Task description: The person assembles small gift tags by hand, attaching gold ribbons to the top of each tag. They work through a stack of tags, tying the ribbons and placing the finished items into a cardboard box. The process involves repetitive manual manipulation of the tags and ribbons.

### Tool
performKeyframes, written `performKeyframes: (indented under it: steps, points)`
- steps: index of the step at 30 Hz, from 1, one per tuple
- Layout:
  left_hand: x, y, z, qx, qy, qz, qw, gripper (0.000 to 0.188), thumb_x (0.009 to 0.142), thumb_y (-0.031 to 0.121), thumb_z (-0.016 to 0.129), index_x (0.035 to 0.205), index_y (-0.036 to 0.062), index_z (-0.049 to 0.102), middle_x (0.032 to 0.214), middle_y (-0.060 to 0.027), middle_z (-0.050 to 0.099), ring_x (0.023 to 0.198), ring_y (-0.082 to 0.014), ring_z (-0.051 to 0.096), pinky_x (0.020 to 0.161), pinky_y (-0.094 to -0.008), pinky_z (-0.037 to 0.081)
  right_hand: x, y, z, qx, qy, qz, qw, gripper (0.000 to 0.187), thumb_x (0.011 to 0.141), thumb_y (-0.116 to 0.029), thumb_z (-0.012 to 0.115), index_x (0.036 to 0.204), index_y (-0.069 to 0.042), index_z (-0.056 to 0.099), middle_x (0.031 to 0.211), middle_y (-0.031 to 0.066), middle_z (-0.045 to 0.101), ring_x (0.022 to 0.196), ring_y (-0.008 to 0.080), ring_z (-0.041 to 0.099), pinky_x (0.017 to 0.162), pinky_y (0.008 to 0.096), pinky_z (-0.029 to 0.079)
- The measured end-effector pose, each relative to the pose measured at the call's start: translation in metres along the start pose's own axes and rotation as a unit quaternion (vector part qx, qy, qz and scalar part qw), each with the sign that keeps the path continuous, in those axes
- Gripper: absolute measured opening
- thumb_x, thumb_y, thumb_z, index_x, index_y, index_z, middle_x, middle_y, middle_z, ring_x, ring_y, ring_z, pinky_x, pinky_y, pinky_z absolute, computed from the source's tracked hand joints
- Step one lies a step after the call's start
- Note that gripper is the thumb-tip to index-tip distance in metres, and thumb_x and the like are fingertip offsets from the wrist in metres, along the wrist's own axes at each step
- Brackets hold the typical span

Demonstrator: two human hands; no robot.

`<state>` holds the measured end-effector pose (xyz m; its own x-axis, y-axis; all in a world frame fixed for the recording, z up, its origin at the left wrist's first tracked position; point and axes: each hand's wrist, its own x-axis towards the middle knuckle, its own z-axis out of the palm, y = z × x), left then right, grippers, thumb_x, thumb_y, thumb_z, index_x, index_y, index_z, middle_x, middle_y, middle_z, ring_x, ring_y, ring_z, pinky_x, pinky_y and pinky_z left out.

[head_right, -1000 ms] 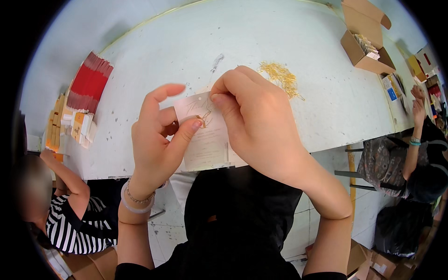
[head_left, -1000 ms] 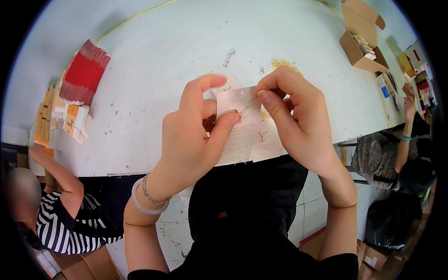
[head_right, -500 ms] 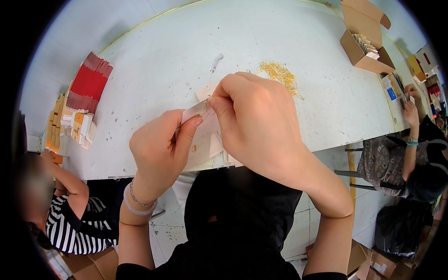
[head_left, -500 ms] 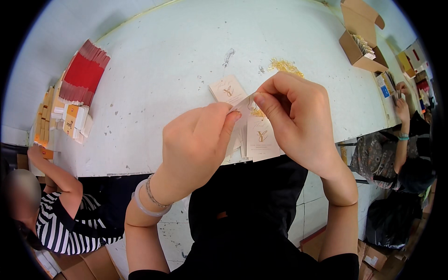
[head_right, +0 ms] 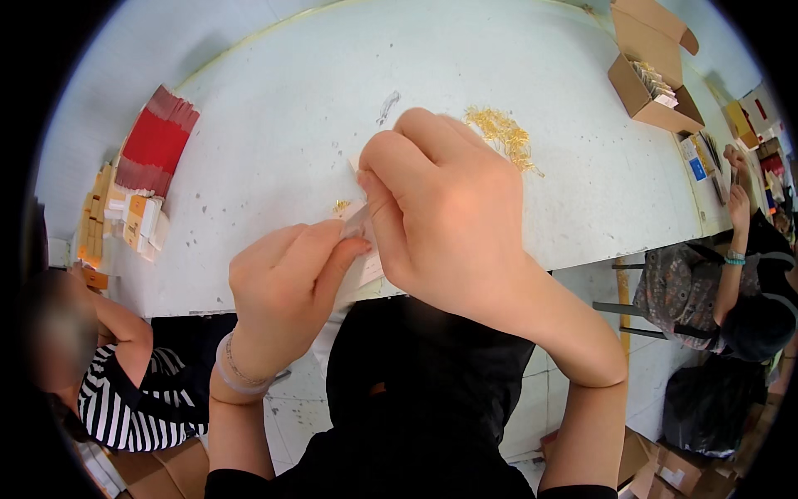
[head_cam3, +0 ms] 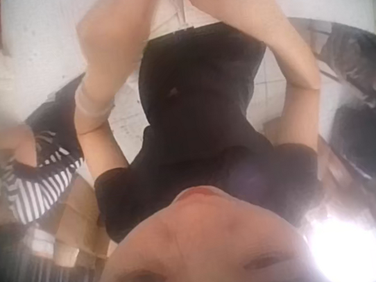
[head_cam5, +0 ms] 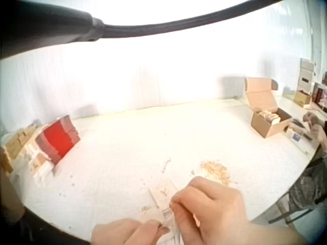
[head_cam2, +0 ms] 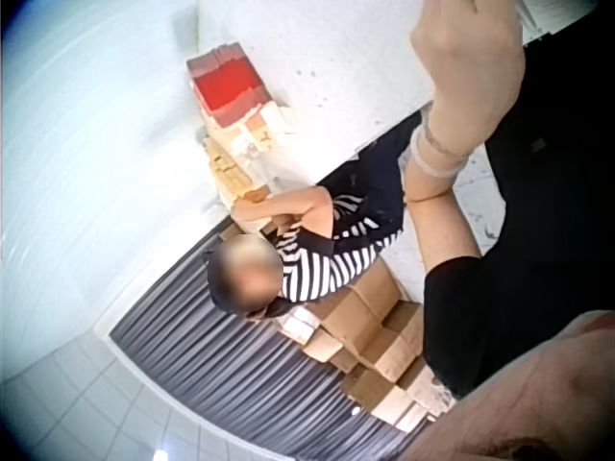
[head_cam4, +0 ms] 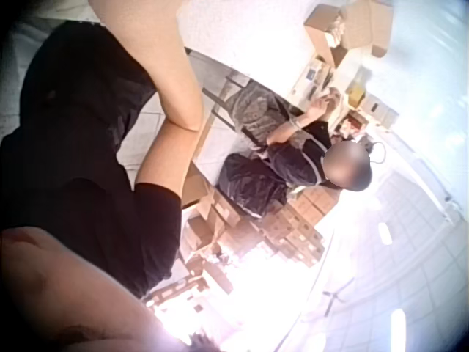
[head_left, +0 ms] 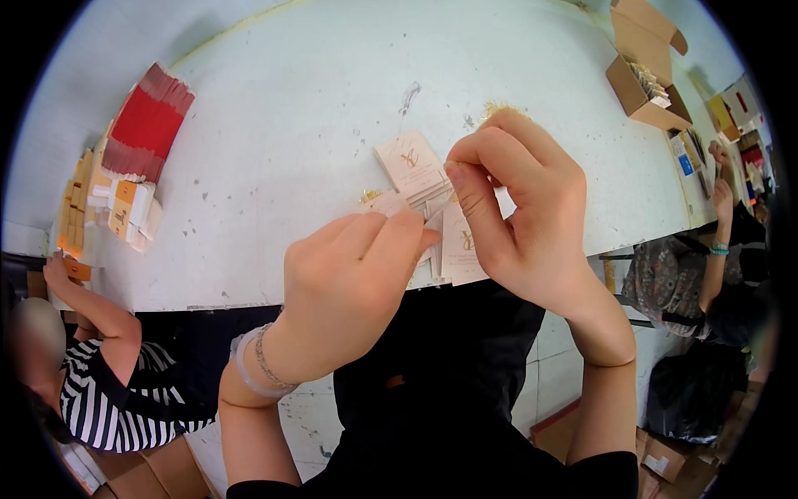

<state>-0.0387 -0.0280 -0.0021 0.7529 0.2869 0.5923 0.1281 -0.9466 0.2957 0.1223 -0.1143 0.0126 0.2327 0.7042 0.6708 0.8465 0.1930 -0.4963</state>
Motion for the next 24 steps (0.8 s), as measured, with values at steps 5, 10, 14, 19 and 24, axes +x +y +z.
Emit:
performKeyframes:
  steps: [5,10,14,19,24]
  points:
    - [-0.021,-0.01,-0.011,-0.3,-0.12,-0.313,0.893,0.026,0.076,0.018,0.08,0.087,0.002,0.063,0.057,-0.0032,0.057,0.047,-0.0126,0.052,0.045,-0.0241,0.038,-0.001,0.001,0.01,0.14,-0.104,0.102,0.979,0.004,0.088,0.001,0.058,0.084,0.001,0.058,0.073,0.0081,0.055,0.066,0.0162,0.05,0.06,0.0261,0.041]
    - [-0.068,-0.01,-0.002,-0.27,-0.104,-0.334,0.897,0.073,0.074,0.024,0.083,0.136,0.0063,0.048,0.057,-0.0048,0.057,0.047,-0.0162,0.053,0.049,-0.0253,0.042,-0.009,0.009,0.038,0.134,-0.233,0.143,0.952,0.004,0.09,-0.002,0.057,0.087,0.001,0.056,0.07,0.0099,0.053,0.063,0.0182,0.047,0.06,0.028,0.041]
    - [-0.081,-0.02,-0.003,-0.176,-0.157,-0.251,0.939,0.081,0.074,0.032,0.079,0.142,0.009,0.042,0.055,-0.0047,0.054,0.046,-0.0199,0.053,0.048,-0.0291,0.042,0.006,0.019,0.058,0.126,-0.305,0.174,0.928,0.005,0.09,-0.003,0.056,0.086,0.001,0.056,0.07,0.0101,0.052,0.062,0.0185,0.044,0.059,0.0293,0.041]
    - [-0.071,-0.036,-0.009,-0.117,-0.274,-0.184,0.937,0.082,0.076,0.036,0.074,0.145,0.0101,0.039,0.051,-0.0049,0.049,0.044,-0.0214,0.052,0.044,-0.0323,0.039,0.01,0.031,0.086,0.101,-0.335,0.179,0.919,0.006,0.088,-0.005,0.056,0.084,0.0,0.058,0.072,0.0125,0.058,0.068,0.0263,0.054,0.063,0.0363,0.044]
    - [-0.062,-0.042,-0.005,-0.047,-0.38,-0.173,0.907,0.083,0.077,0.039,0.071,0.148,0.016,0.035,0.054,-0.0066,0.05,0.049,-0.0266,0.052,0.05,-0.0347,0.041,-0.002,0.037,0.097,0.015,-0.285,0.079,0.955,0.004,0.083,-0.004,0.059,0.081,-0.002,0.061,0.078,0.0109,0.058,0.08,0.0286,0.057,0.068,0.0375,0.047]
